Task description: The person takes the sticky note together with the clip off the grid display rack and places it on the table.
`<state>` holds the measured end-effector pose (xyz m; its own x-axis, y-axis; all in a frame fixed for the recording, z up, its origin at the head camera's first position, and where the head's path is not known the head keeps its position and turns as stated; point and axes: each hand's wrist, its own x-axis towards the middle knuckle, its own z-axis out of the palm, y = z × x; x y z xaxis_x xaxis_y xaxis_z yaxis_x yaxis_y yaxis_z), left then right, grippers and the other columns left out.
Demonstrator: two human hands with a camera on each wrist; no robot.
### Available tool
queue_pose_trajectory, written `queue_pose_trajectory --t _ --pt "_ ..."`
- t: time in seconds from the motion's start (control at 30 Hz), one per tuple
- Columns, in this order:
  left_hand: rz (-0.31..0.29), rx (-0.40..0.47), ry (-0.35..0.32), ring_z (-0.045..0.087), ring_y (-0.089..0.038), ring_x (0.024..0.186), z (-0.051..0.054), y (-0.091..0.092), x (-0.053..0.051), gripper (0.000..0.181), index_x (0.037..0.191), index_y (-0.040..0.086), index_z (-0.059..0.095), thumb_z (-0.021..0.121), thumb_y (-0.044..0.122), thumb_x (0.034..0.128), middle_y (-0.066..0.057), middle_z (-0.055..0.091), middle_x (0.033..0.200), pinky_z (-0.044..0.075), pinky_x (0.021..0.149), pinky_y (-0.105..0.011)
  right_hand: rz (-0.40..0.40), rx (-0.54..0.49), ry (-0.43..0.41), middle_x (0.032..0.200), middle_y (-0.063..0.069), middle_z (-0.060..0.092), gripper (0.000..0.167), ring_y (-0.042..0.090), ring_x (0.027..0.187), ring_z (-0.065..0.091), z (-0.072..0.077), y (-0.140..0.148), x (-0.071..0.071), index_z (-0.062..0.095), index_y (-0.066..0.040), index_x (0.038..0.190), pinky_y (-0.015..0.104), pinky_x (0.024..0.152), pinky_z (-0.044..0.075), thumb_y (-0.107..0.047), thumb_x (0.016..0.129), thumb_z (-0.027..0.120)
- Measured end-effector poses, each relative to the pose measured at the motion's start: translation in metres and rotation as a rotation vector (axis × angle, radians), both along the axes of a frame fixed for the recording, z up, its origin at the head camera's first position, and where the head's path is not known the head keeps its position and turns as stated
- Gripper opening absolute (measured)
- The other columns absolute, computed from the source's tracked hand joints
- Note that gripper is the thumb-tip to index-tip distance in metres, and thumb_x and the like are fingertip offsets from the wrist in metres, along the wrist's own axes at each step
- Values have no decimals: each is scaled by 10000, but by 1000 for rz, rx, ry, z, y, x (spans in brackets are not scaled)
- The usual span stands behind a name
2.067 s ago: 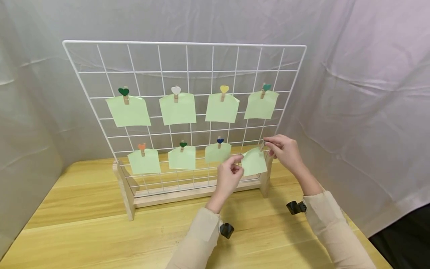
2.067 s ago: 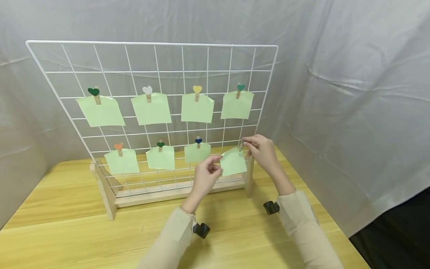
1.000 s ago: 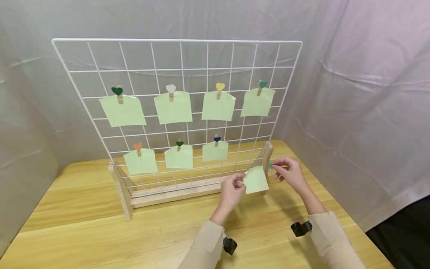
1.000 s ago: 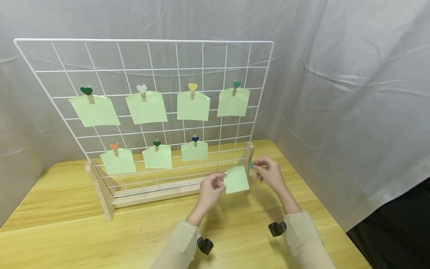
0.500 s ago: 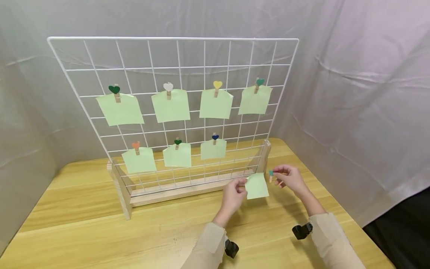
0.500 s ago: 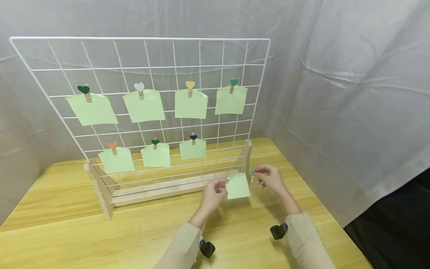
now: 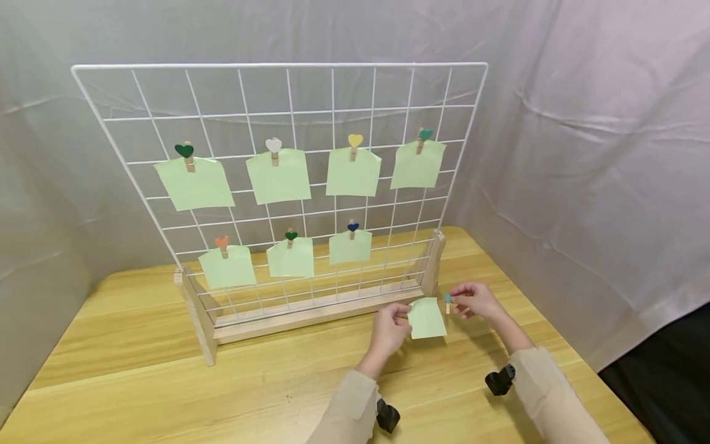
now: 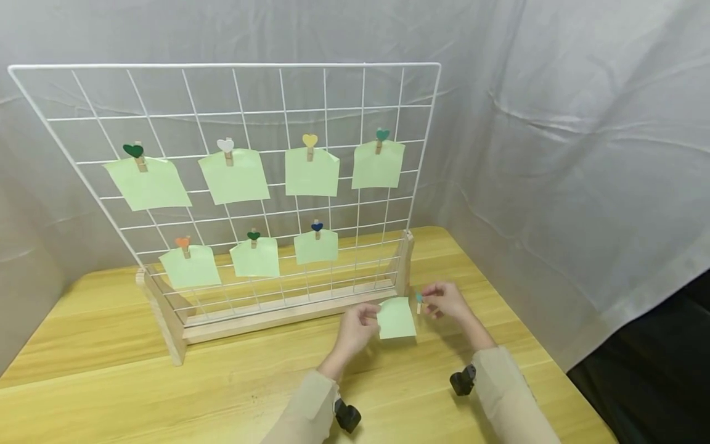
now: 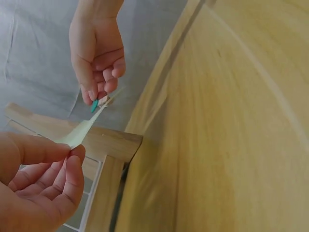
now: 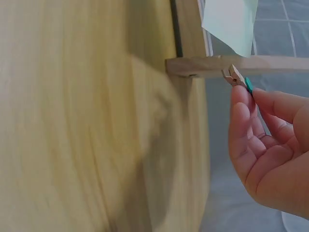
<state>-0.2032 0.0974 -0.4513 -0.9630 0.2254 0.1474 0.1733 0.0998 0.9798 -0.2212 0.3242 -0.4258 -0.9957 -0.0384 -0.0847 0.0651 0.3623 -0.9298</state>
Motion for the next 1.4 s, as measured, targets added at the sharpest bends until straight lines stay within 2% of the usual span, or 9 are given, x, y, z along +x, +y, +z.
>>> queue_pose_trajectory --t 0.17,0.27,0.6,0.83,1.07,1.27,1.4 --pt "-2 70 -59 546 -106 574 -5 5 0 315 909 -104 609 545 -231 628 -91 567 762 509 540 -271 23 2 -38 748 64 597 245 152 628 584 -7 5 -2 472 214 1026 253 523 497 42 857 510" --pt "-3 100 -103 556 -134 532 -6 8 -1 333 909 -118 601 523 -248 613 -93 558 749 512 510 -295 28 -11 -54 745 73 592 231 135 619 577 -10 7 -4 469 228 1015 258 548 505 63 855 498" --pt "-12 67 -191 535 -154 475 -10 17 -3 324 900 -116 601 533 -256 615 -97 532 735 517 513 -337 2 -13 -94 743 94 611 204 146 609 590 -21 13 -12 497 211 1006 262 552 509 71 858 494" --pt "-12 67 -216 478 -107 472 -18 23 -5 323 884 -128 591 532 -288 610 -95 510 688 511 486 -298 7 -18 -125 756 113 615 197 149 615 585 -27 14 -16 498 197 1002 278 567 512 56 865 490" --pt "-16 42 -234 494 -122 474 -17 26 -6 319 895 -126 597 541 -278 621 -78 498 684 512 494 -299 18 -37 -151 756 108 603 180 167 634 589 -33 16 -19 500 183 994 288 569 509 62 861 495" --pt "-16 30 -226 537 -173 477 -18 27 -6 309 877 -130 594 534 -283 616 -97 512 674 512 487 -302 20 -24 -170 740 88 589 174 158 627 580 -37 19 -18 507 171 990 281 555 503 62 855 500" --pt "-24 29 -236 532 -163 452 -19 29 -4 299 869 -128 594 536 -283 620 -107 521 665 507 470 -291 35 -9 -171 741 87 587 156 158 623 579 -39 19 -17 523 157 971 283 553 502 59 851 507"
